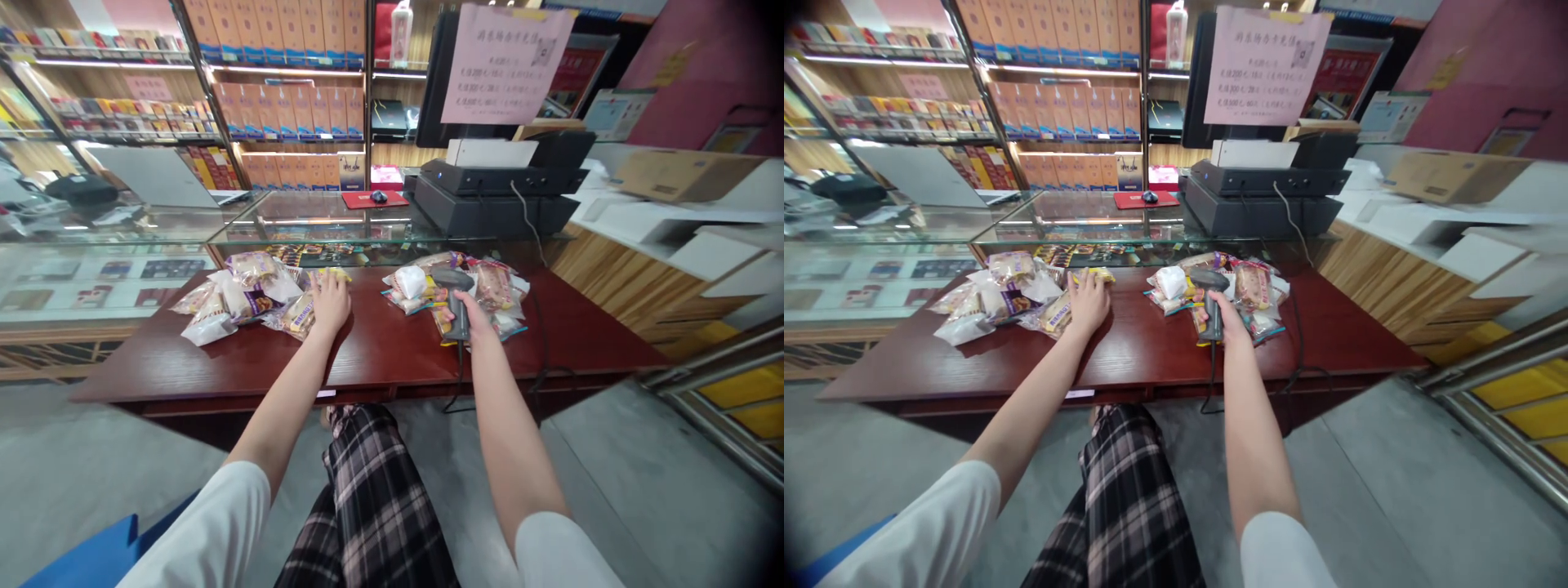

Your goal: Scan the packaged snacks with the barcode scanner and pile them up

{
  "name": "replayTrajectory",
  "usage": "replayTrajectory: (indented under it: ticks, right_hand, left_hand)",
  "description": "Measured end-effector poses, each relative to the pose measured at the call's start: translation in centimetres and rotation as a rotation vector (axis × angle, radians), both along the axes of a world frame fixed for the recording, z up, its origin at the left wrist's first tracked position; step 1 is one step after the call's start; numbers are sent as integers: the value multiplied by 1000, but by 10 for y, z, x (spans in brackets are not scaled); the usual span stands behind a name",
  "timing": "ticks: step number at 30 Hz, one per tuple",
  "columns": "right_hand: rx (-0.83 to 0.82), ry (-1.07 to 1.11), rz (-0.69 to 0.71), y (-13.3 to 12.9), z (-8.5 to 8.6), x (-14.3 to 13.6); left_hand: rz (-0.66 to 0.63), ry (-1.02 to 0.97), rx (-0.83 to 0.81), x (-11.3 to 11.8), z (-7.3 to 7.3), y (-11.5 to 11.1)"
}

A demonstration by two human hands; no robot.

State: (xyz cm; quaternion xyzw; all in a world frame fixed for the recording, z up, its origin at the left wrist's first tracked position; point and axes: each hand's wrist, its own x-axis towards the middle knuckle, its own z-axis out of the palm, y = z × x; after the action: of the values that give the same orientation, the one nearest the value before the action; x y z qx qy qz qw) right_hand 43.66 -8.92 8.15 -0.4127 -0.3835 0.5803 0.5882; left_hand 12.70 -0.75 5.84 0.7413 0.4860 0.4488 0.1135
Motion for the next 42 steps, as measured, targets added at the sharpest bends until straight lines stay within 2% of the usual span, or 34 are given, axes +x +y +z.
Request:
replayTrajectory:
  ticks: [3, 6, 9, 13, 16, 21, 23, 24, 26, 28, 30, 34, 36, 38, 40, 42]
  right_hand:
    - [-106, -10, 90, 9, -7, -7]
    - [-186, -43, 116, 20, -6, -15]
    - [-178, 9, 93, 29, -4, -21]
    - [-180, 39, 70, 34, -10, -23]
    - [-144, 32, 68, 32, -19, -18]
    - [12, 148, 47, 22, -26, -7]
    - [26, 184, 68, 19, -27, -5]
    - [28, 190, 86, 19, -27, -5]
    - [29, 179, 113, 19, -29, -6]
    - [30, 144, 112, 19, -30, -9]
    - [17, 93, 101, 20, -28, -12]
    - [-43, -25, 146, 22, -11, -20]
    - [-32, -59, 162, 27, 2, -24]
    - [14, -43, 191, 33, 13, -30]
    - [52, -2, 252, 40, 19, -39]
    - [55, 29, 320, 45, 17, -49]
  left_hand:
    - [-253, 18, -55, 20, 7, -4]
    - [-470, 8, -109, 49, 6, -1]
    - [-509, 13, -191, 76, -2, 6]
    - [-363, 186, -284, 93, -11, 10]
    - [-360, 220, -302, 81, -10, 11]
    - [-620, 169, -293, 32, -2, 13]
    - [-668, 105, -277, 19, -2, 7]
    - [-655, 68, -275, 16, -3, 3]
    - [-543, 20, -283, 20, -5, -6]
    - [-387, 54, -292, 30, -7, -14]
    - [-298, 131, -261, 39, -8, -17]
    - [-281, 177, -184, 36, -9, -10]
    - [-269, 70, -164, 28, -9, -4]
    - [-231, -157, -201, 21, -8, 3]
    - [-194, -505, -333, 18, -6, 10]
    - [-213, -876, -515, 16, -3, 16]
